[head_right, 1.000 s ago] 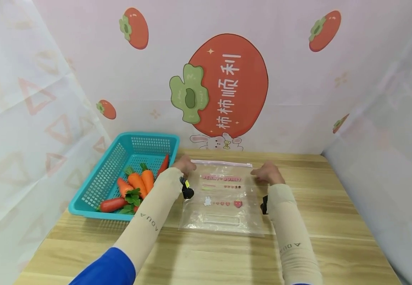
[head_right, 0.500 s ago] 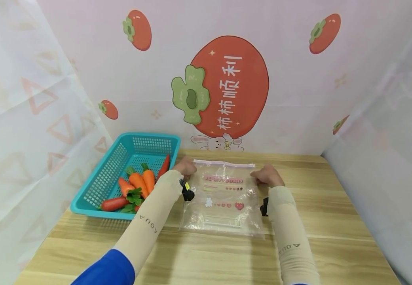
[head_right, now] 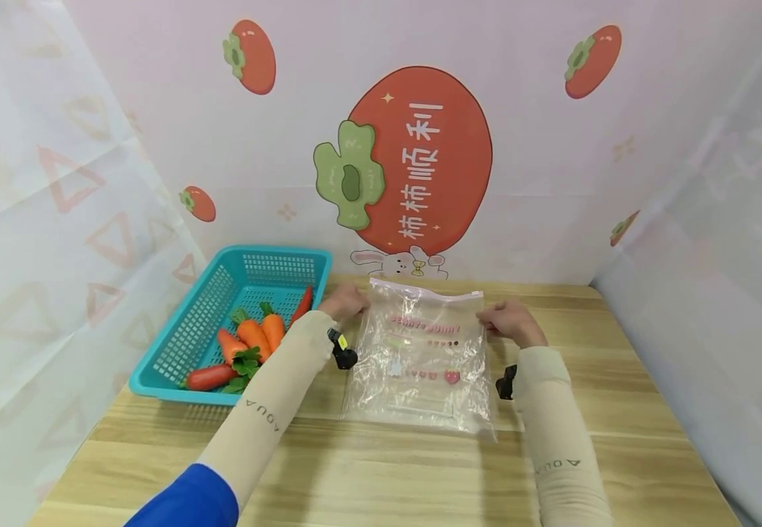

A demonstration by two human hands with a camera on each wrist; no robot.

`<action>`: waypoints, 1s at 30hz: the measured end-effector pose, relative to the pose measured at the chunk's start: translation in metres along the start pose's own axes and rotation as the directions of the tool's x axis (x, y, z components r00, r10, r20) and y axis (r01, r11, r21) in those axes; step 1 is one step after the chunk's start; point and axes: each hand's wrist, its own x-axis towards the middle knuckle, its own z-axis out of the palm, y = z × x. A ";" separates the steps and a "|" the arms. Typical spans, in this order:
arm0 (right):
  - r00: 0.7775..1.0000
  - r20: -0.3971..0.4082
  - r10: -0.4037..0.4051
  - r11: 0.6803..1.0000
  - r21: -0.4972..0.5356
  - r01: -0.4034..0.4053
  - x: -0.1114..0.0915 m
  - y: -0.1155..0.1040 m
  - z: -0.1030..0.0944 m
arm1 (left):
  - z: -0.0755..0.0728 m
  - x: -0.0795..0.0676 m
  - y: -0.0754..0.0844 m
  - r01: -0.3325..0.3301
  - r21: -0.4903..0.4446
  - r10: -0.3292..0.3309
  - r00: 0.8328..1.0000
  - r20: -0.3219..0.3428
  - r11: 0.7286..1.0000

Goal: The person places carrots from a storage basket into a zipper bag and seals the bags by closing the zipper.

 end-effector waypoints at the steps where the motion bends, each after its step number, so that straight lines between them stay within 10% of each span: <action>1: 1.000 0.001 -0.010 1.000 0.007 0.010 -0.001 0.000 -0.002 | -0.002 -0.001 0.001 -0.013 -0.018 0.013 1.000 0.000 1.000; 11: 0.995 -0.041 -0.095 0.987 0.126 0.099 -0.011 -0.008 -0.018 | -0.028 -0.019 0.013 -0.216 -0.155 0.215 0.976 -0.023 0.964; 30: 0.971 -0.107 -0.214 0.973 0.069 0.222 -0.039 -0.030 -0.026 | -0.052 -0.033 0.000 -0.265 -0.251 0.278 0.960 0.017 0.931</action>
